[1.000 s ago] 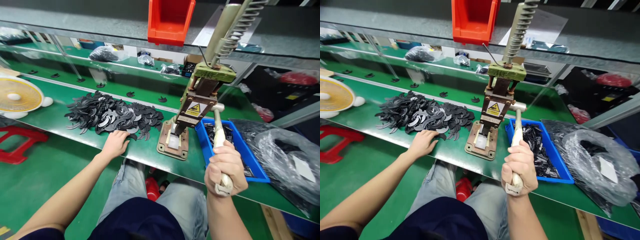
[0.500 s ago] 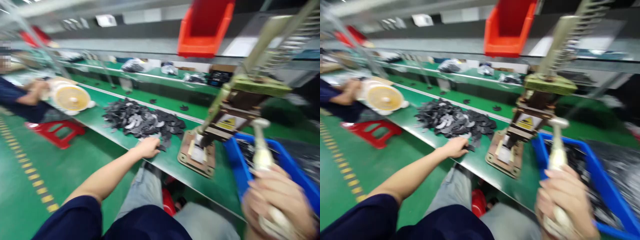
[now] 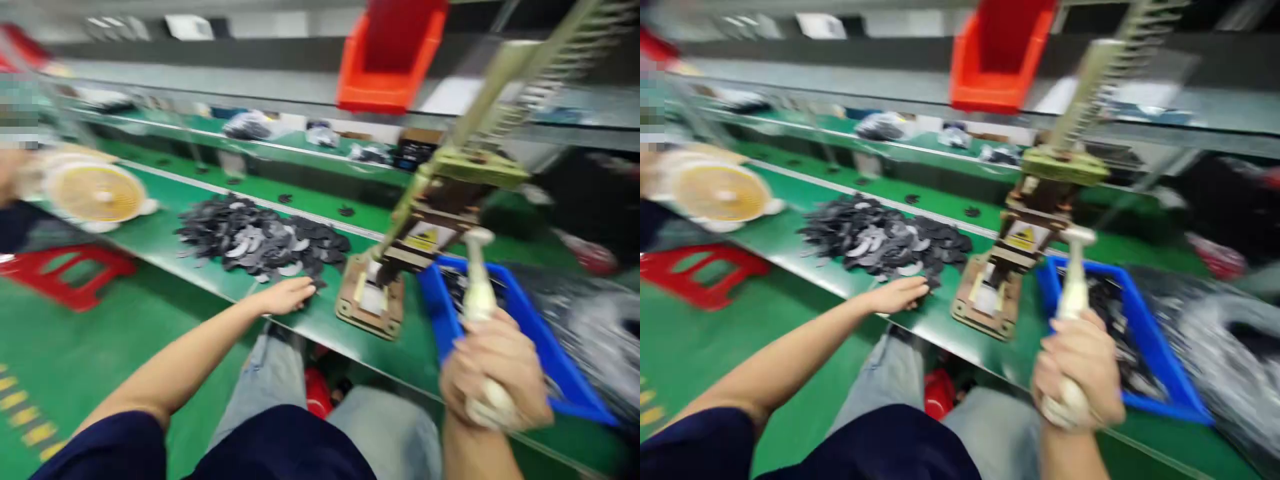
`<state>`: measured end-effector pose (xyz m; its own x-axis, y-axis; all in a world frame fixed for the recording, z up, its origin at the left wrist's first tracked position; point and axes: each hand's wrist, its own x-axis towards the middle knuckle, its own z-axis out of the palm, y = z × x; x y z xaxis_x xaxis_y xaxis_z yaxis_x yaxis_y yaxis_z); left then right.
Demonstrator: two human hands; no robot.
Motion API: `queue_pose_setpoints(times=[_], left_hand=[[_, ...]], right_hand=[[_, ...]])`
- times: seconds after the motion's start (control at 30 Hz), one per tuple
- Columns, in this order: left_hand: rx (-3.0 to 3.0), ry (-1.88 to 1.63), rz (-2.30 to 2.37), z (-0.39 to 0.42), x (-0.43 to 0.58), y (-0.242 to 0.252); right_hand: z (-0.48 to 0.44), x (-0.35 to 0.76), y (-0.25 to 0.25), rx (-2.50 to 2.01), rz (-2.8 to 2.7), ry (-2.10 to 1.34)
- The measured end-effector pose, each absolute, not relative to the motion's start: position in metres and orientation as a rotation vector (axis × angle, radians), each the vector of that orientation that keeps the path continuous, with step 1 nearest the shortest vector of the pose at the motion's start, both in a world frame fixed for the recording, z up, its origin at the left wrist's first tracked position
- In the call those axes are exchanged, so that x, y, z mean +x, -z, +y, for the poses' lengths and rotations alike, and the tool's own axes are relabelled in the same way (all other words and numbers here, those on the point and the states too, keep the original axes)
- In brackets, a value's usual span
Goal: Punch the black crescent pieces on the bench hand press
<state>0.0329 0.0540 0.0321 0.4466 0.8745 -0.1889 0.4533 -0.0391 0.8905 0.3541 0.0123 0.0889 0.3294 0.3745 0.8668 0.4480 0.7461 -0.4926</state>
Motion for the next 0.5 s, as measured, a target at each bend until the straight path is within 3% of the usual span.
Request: queue_pose_setpoints(times=[0.13, 0.5], left_hand=[[1.475, -0.626, 1.05, 0.074, 0.06, -0.024], [1.234, -0.607, 1.067, 0.121, 0.165, -0.024]], right_hand=[[-0.026, 0.382, -0.092, -0.726, -1.459, 0.243], [-0.026, 0.381, -0.091, -0.706, -1.517, 0.198]])
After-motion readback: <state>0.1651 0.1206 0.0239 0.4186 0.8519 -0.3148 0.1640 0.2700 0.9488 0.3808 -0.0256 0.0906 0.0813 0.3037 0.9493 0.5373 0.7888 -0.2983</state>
